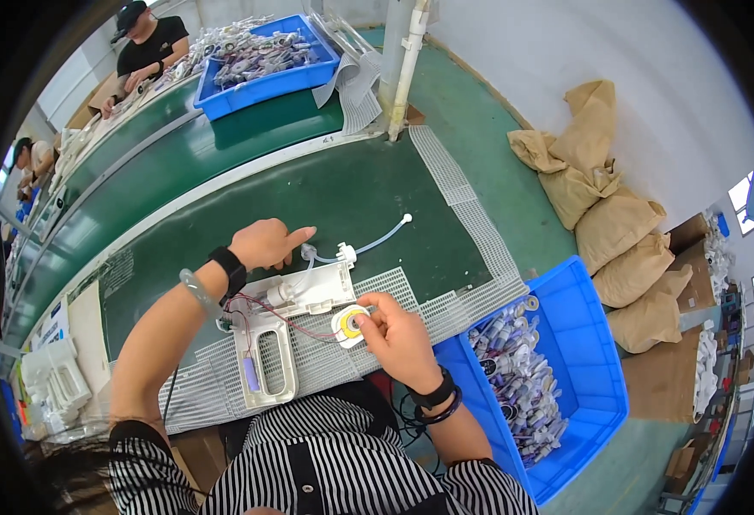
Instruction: Assembling the internal motor, wiring, and tubing into a white plastic handheld device casing on a production line.
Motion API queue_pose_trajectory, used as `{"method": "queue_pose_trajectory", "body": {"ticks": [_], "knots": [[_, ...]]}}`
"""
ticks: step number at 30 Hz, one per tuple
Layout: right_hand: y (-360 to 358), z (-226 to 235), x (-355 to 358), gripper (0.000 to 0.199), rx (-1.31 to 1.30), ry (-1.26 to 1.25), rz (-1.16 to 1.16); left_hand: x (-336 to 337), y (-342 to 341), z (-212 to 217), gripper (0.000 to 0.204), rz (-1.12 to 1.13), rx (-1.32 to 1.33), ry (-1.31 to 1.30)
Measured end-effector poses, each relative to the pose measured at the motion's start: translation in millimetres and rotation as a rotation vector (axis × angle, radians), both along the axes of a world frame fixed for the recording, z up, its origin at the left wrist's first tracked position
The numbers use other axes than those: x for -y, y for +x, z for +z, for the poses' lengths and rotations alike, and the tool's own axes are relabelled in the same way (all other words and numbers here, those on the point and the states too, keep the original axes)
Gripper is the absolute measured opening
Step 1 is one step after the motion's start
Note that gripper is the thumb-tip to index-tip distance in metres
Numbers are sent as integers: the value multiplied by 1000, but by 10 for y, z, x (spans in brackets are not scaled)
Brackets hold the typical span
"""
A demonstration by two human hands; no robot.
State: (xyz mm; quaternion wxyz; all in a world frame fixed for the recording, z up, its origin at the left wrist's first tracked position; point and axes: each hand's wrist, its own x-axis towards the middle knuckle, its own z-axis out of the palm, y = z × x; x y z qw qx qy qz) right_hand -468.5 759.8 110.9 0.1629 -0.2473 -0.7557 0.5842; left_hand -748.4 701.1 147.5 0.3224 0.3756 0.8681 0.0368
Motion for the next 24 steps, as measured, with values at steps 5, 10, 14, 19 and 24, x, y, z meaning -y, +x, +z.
{"method": "queue_pose_trajectory", "body": {"ticks": [5,10,14,19,24], "knots": [[12,5,5,28,-14,-43,47,-58,3,-106,44,185,416,172],[32,-35,1,34,-55,1,49,10,54,-76,36,282,595,428],[39,-59,20,43,-123,13,58,182,267,23,31,290,690,695],[-20,49,-15,46,50,319,75,382,436,31,46,151,856,738],[-77,139,-56,45,256,519,75,379,506,-54,33,9,746,678]]}}
